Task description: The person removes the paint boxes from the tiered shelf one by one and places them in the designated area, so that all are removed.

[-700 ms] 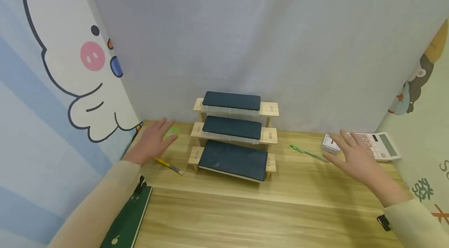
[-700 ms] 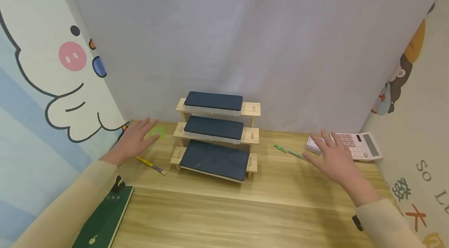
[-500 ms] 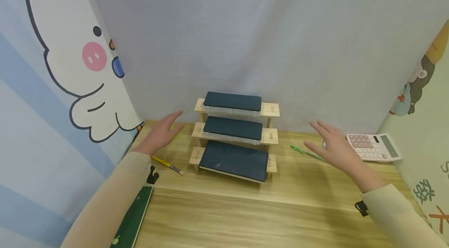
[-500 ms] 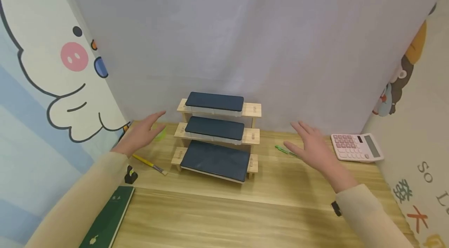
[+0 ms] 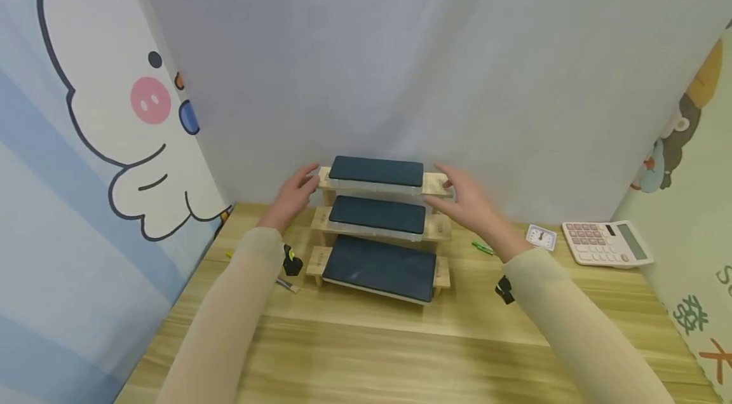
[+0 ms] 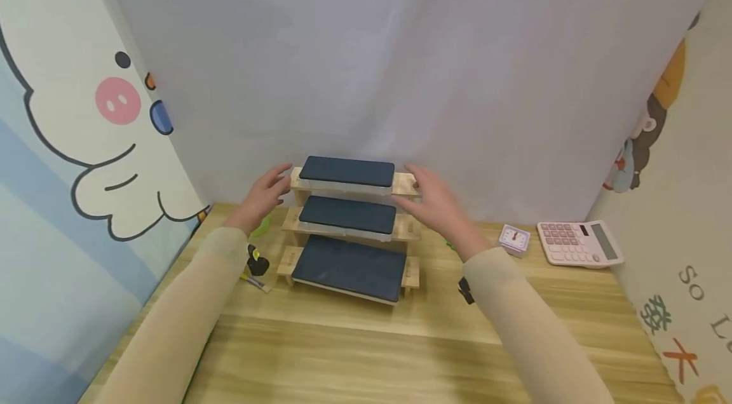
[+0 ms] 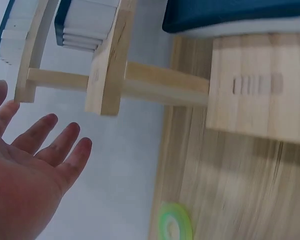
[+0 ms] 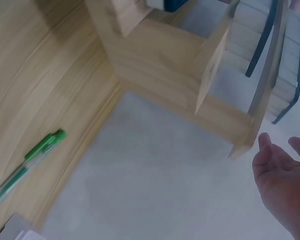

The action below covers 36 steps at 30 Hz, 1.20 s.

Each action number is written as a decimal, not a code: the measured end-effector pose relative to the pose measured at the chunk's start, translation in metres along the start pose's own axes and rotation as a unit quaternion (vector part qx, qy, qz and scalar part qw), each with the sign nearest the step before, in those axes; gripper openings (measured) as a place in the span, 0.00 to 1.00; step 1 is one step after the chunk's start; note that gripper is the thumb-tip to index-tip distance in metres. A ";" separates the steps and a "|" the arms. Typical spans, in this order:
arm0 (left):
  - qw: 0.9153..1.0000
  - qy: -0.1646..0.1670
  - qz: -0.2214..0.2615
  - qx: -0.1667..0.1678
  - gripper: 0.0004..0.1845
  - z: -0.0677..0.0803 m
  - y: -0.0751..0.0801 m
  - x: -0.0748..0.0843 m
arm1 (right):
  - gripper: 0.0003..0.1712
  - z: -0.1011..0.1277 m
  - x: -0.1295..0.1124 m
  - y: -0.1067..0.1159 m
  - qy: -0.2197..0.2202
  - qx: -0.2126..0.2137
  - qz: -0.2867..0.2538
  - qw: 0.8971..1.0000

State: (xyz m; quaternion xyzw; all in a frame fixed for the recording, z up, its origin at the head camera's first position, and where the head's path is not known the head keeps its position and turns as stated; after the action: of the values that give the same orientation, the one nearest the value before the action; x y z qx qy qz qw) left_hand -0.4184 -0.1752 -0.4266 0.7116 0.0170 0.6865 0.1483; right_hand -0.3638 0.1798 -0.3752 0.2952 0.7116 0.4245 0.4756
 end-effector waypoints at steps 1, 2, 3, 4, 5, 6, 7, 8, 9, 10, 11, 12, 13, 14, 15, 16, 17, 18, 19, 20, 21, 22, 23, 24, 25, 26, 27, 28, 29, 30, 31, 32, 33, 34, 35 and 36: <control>1.000 0.001 0.009 -0.001 0.31 -0.001 -0.002 0.000 | 0.49 -0.004 -0.004 -0.001 0.002 -0.002 -0.005 1.000; 1.000 0.003 0.014 -0.004 0.31 -0.002 -0.004 0.000 | 0.50 -0.008 -0.007 -0.003 0.003 -0.003 -0.008 1.000; 1.000 0.003 0.019 -0.007 0.31 -0.004 -0.006 0.000 | 0.50 -0.011 -0.011 -0.004 0.005 -0.004 -0.011 1.000; 1.000 0.003 0.022 -0.010 0.31 -0.005 -0.008 0.000 | 0.51 -0.014 -0.013 -0.006 0.007 -0.005 -0.014 1.000; 1.000 0.004 0.024 -0.012 0.31 -0.005 -0.010 -0.001 | 0.51 -0.017 -0.015 -0.007 0.006 -0.007 -0.018 1.000; 1.000 0.002 0.026 -0.014 0.31 -0.006 -0.012 -0.001 | 0.52 -0.020 -0.015 -0.008 0.005 -0.007 -0.020 1.000; 1.000 -0.001 0.027 -0.016 0.31 -0.007 -0.014 -0.002 | 0.52 -0.022 -0.017 -0.009 0.004 -0.009 -0.022 1.000; 0.999 -0.004 0.030 -0.018 0.31 -0.008 -0.015 -0.003 | 0.53 -0.025 -0.018 -0.010 0.003 -0.011 -0.025 1.000; 0.999 -0.009 0.033 -0.018 0.31 -0.009 -0.017 -0.003 | 0.53 -0.027 -0.019 -0.011 0.003 -0.013 -0.027 1.000; 0.999 -0.012 0.040 -0.017 0.31 -0.008 -0.018 -0.003 | 0.53 -0.029 -0.019 -0.012 0.003 -0.015 -0.029 0.999; 0.999 -0.015 0.047 -0.016 0.31 -0.008 -0.018 -0.003 | 0.54 -0.031 -0.020 -0.013 0.003 -0.017 -0.030 0.999; 0.998 -0.018 0.056 -0.014 0.30 -0.008 -0.019 -0.003 | 0.54 -0.033 -0.021 -0.013 0.005 -0.017 -0.029 0.999; 0.998 -0.020 0.066 -0.013 0.30 -0.007 -0.020 -0.003 | 0.54 -0.034 -0.022 -0.013 0.005 -0.018 -0.031 0.999; 0.997 -0.021 0.077 -0.011 0.30 -0.006 -0.020 -0.003 | 0.53 -0.036 -0.022 -0.014 0.004 -0.019 -0.034 0.999; 0.996 -0.020 0.089 -0.009 0.30 -0.006 -0.021 -0.004 | 0.53 -0.037 -0.022 -0.014 0.003 -0.019 -0.037 0.999; 0.994 -0.019 0.103 -0.008 0.30 -0.003 -0.022 -0.002 | 0.53 -0.039 -0.022 -0.015 0.001 -0.019 -0.040 0.999; 0.994 -0.017 0.112 -0.006 0.30 0.001 -0.023 0.001 | 0.52 -0.040 -0.021 -0.015 -0.002 -0.018 -0.044 0.999; 0.993 -0.016 0.120 -0.005 0.30 0.004 -0.025 0.004 | 0.51 -0.040 -0.020 -0.016 -0.005 -0.019 -0.050 0.999; 0.992 -0.015 0.128 -0.004 0.30 0.008 -0.026 0.007 | 0.50 -0.041 -0.019 -0.017 -0.009 -0.020 -0.057 0.998; 0.991 -0.013 0.134 -0.002 0.30 0.011 -0.027 0.010 | 0.49 -0.041 -0.018 -0.017 -0.012 -0.021 -0.063 0.998; 0.990 -0.013 0.140 -0.001 0.30 0.014 -0.028 0.013 | 0.49 -0.041 -0.017 -0.018 -0.016 -0.021 -0.068 0.997; 0.990 -0.014 0.141 0.002 0.30 0.017 -0.029 0.017 | 0.48 -0.041 -0.016 -0.018 -0.018 -0.022 -0.073 0.997; 0.990 -0.016 0.141 0.004 0.29 0.018 -0.029 0.017 | 0.48 -0.041 -0.015 -0.018 -0.021 -0.023 -0.078 0.996; 0.990 -0.019 0.143 0.006 0.29 0.018 -0.030 0.017 | 0.48 -0.041 -0.014 -0.018 -0.024 -0.023 -0.082 0.996; 0.990 -0.021 0.142 0.008 0.29 0.018 -0.031 0.016 | 0.48 -0.040 -0.013 -0.018 -0.027 -0.024 -0.086 0.996; 0.989 -0.023 0.144 0.011 0.29 0.018 -0.031 0.015 | 0.48 -0.040 -0.013 -0.018 -0.030 -0.025 -0.089 0.995; 0.989 -0.026 0.146 0.013 0.29 0.018 -0.032 0.014 | 0.48 -0.040 -0.012 -0.018 -0.033 -0.025 -0.093 0.995; 0.989 -0.029 0.147 0.016 0.28 0.018 -0.033 0.013 | 0.48 -0.039 -0.011 -0.018 -0.036 -0.025 -0.095 0.994; 0.988 -0.030 0.149 0.020 0.28 0.018 -0.033 0.012 | 0.48 -0.039 -0.010 -0.018 -0.040 -0.025 -0.097 0.994; 0.988 -0.030 0.151 0.025 0.28 0.018 -0.034 0.011 | 0.48 -0.039 -0.009 -0.018 -0.042 -0.025 -0.097 0.994; 0.987 -0.031 0.154 0.030 0.28 0.017 -0.033 0.010 | 0.48 -0.039 -0.008 -0.018 -0.042 -0.026 -0.095 0.994; 0.986 -0.033 0.157 0.034 0.28 0.017 -0.033 0.008 | 0.48 -0.039 -0.008 -0.018 -0.042 -0.025 -0.092 0.995; 0.986 -0.034 0.159 0.039 0.28 0.015 -0.033 0.007 | 0.48 -0.039 -0.007 -0.017 -0.043 -0.024 -0.089 0.995; 0.986 -0.035 0.160 0.043 0.28 0.013 -0.032 0.005 | 0.48 -0.039 -0.007 -0.016 -0.043 -0.023 -0.088 0.995; 0.985 -0.036 0.161 0.047 0.28 0.011 -0.031 0.001 | 0.47 -0.038 -0.006 -0.015 -0.044 -0.023 -0.087 0.995; 0.985 -0.038 0.160 0.050 0.28 0.007 -0.030 -0.003 | 0.47 -0.038 -0.005 -0.014 -0.044 -0.022 -0.085 0.995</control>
State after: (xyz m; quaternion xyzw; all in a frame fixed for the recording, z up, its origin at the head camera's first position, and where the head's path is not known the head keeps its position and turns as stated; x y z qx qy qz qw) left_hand -0.4058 -0.1484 -0.4363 0.7375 -0.0690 0.6718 0.0013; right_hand -0.3971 0.1569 -0.3786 0.2416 0.7031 0.3840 0.5475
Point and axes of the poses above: each hand's wrist, its own z-axis away from the middle knuckle, its own y-axis out of the back of the hand, x = y × z, the point moved 7 cm from there along -z, towards the middle knuckle, and after that the axes turned 11 degrees about z, right-handed, at the moved point
